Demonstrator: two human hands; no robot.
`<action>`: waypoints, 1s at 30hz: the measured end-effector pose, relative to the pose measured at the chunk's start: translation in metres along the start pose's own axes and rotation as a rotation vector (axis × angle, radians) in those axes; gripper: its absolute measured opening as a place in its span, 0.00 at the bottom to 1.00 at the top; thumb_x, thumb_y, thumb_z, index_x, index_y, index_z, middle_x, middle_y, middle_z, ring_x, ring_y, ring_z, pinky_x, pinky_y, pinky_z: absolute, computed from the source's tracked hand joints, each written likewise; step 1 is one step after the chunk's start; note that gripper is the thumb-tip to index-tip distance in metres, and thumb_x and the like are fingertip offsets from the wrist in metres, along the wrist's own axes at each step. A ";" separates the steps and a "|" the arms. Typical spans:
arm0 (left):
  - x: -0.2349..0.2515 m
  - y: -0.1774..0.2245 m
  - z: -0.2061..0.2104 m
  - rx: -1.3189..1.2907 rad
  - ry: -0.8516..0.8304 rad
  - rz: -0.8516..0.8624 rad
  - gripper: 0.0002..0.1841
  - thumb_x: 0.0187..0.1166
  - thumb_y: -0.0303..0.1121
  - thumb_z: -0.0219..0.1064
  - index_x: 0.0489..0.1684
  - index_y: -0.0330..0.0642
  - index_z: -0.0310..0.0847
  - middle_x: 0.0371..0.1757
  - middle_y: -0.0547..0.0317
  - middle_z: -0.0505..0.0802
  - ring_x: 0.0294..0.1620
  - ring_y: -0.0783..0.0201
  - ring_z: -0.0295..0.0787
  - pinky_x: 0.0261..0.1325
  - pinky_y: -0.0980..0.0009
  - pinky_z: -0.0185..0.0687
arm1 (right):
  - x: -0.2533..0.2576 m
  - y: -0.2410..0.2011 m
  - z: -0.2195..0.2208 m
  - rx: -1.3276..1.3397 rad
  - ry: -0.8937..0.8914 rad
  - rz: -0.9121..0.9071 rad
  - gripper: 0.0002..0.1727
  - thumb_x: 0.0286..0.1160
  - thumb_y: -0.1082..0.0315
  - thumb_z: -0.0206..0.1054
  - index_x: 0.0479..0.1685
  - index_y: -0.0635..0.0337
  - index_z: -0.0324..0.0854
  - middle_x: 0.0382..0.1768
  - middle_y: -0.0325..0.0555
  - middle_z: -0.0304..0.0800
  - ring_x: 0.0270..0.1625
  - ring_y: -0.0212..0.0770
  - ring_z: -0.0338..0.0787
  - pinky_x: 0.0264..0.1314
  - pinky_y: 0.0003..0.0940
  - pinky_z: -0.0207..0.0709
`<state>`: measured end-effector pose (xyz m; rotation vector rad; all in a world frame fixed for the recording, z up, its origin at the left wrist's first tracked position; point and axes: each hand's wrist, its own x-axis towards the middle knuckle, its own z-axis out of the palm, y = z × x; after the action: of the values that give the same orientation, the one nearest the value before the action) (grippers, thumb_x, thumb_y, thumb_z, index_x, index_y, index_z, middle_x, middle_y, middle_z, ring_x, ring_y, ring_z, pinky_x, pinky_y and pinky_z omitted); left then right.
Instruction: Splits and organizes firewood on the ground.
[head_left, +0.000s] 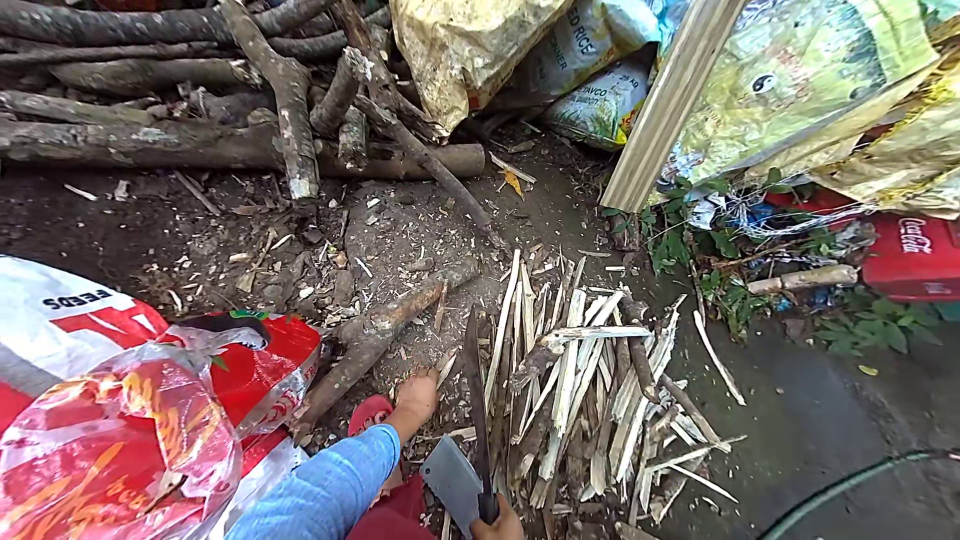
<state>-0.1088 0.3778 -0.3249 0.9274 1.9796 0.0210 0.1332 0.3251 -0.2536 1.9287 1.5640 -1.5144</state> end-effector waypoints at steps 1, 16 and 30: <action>0.001 0.004 0.000 0.035 -0.010 0.009 0.27 0.84 0.35 0.65 0.82 0.37 0.70 0.81 0.37 0.78 0.80 0.36 0.76 0.77 0.39 0.74 | 0.000 0.000 0.000 0.011 0.006 -0.006 0.24 0.62 0.75 0.73 0.60 0.75 0.79 0.38 0.63 0.90 0.37 0.54 0.91 0.48 0.56 0.84; -0.002 -0.004 -0.064 -0.267 0.321 0.284 0.19 0.88 0.27 0.59 0.74 0.29 0.78 0.73 0.34 0.86 0.80 0.42 0.79 0.87 0.51 0.65 | -0.021 -0.023 -0.010 0.033 0.104 -0.221 0.28 0.62 0.73 0.74 0.62 0.81 0.78 0.37 0.68 0.90 0.38 0.57 0.92 0.49 0.57 0.84; 0.010 -0.004 -0.063 -0.247 0.303 0.300 0.17 0.89 0.28 0.58 0.67 0.27 0.82 0.71 0.34 0.87 0.78 0.42 0.80 0.86 0.50 0.66 | -0.034 -0.045 -0.009 -0.192 0.130 -0.251 0.25 0.65 0.69 0.74 0.60 0.78 0.81 0.36 0.68 0.91 0.41 0.62 0.92 0.50 0.62 0.82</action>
<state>-0.1609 0.4024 -0.2975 1.0963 2.0313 0.5939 0.1051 0.3297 -0.2038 1.8100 1.9920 -1.2888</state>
